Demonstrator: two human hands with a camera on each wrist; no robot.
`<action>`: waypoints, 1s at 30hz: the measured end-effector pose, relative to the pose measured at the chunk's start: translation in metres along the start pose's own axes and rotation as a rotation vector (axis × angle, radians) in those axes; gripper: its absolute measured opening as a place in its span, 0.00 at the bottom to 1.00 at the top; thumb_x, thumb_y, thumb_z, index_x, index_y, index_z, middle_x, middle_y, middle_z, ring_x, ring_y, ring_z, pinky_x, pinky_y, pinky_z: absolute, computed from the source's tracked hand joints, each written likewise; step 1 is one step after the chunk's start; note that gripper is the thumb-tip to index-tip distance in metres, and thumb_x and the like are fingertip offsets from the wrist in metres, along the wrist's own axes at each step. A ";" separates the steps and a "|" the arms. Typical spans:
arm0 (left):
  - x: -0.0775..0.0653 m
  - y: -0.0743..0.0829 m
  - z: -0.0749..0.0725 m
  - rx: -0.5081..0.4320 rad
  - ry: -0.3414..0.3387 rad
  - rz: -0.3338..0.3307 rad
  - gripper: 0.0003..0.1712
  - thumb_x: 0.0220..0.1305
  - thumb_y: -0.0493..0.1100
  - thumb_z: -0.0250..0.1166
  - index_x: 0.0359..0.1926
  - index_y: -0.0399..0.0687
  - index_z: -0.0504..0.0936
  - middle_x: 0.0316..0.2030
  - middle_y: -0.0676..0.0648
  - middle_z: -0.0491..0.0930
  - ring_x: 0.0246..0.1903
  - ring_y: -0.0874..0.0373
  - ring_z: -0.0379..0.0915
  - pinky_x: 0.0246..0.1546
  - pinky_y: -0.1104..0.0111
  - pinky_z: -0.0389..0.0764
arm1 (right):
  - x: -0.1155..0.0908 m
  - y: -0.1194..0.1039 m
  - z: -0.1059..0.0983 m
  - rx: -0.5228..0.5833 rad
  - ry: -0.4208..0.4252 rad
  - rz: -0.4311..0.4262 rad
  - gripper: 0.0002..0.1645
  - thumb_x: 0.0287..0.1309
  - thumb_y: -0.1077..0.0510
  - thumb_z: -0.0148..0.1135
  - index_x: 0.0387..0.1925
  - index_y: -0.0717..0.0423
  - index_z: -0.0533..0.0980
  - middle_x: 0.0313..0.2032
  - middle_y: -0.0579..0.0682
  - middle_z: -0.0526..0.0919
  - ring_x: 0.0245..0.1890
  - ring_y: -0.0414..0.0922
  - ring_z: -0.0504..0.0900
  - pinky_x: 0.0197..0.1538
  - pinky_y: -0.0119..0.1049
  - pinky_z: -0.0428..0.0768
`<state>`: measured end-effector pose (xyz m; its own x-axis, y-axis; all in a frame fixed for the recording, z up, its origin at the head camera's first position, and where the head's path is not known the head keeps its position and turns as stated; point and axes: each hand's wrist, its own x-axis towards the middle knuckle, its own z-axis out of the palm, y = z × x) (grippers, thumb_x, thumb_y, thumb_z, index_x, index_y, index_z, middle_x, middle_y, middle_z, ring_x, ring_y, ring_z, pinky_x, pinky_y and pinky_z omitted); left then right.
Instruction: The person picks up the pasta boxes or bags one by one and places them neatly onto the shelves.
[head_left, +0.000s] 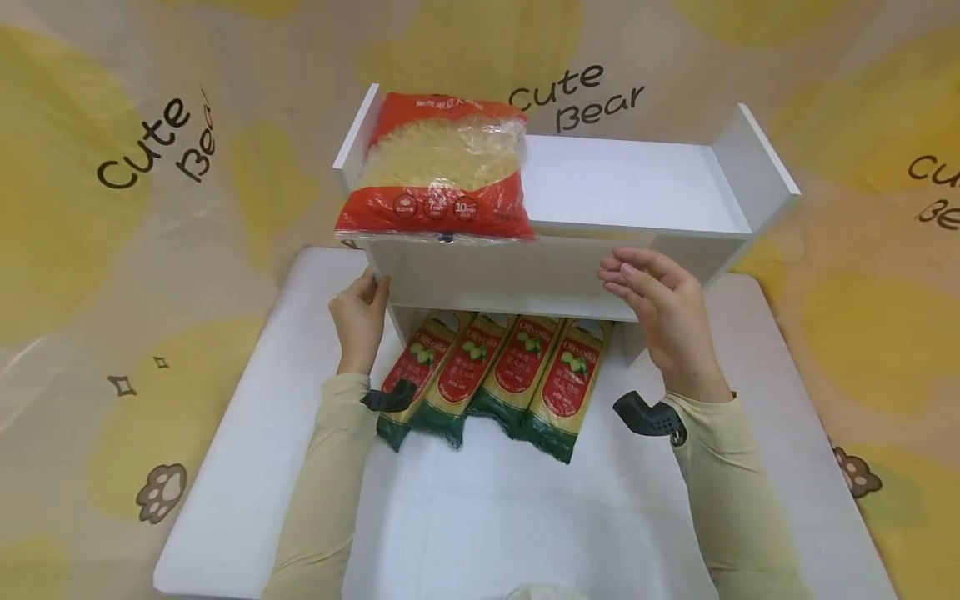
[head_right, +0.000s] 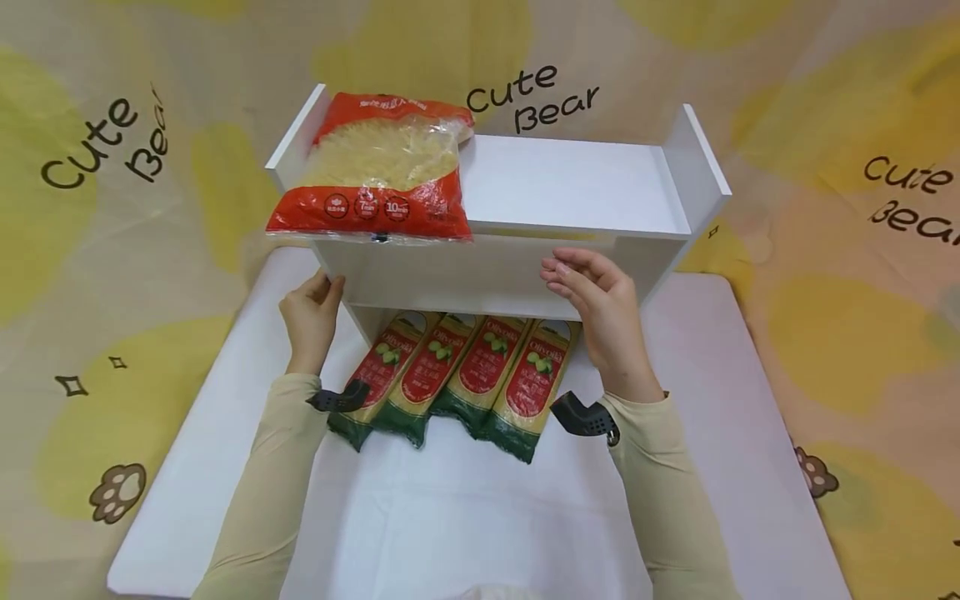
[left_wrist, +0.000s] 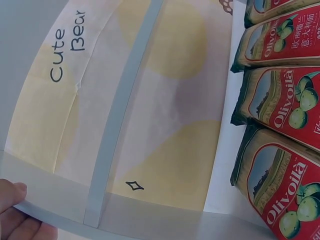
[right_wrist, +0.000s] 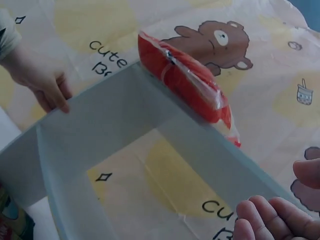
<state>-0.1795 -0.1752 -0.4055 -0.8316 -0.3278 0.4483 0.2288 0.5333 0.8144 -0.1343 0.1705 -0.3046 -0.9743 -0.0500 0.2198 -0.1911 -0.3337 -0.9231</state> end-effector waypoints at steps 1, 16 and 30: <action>0.000 0.000 -0.001 0.003 0.001 -0.002 0.17 0.63 0.37 0.63 0.52 0.36 0.81 0.43 0.35 0.81 0.41 0.44 0.81 0.41 0.54 0.81 | -0.002 0.004 -0.003 0.003 0.006 0.007 0.10 0.65 0.67 0.53 0.45 0.68 0.76 0.39 0.56 0.83 0.41 0.48 0.83 0.50 0.35 0.79; 0.000 -0.001 0.001 -0.012 -0.010 -0.031 0.17 0.64 0.38 0.62 0.53 0.37 0.81 0.45 0.36 0.80 0.43 0.45 0.80 0.44 0.55 0.80 | -0.045 0.074 -0.051 0.112 0.023 0.252 0.13 0.69 0.67 0.46 0.44 0.61 0.78 0.41 0.51 0.84 0.42 0.44 0.83 0.51 0.33 0.78; 0.000 -0.002 0.002 -0.012 0.016 0.002 0.16 0.63 0.37 0.63 0.51 0.36 0.81 0.42 0.35 0.81 0.40 0.43 0.81 0.41 0.54 0.81 | -0.065 0.127 -0.059 -0.224 0.177 0.445 0.25 0.70 0.60 0.49 0.57 0.78 0.64 0.44 0.52 0.80 0.43 0.43 0.81 0.51 0.31 0.77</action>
<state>-0.1806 -0.1750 -0.4080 -0.8231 -0.3394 0.4554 0.2363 0.5245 0.8180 -0.1024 0.1873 -0.4544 -0.9685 0.0253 -0.2476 0.2437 -0.1064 -0.9640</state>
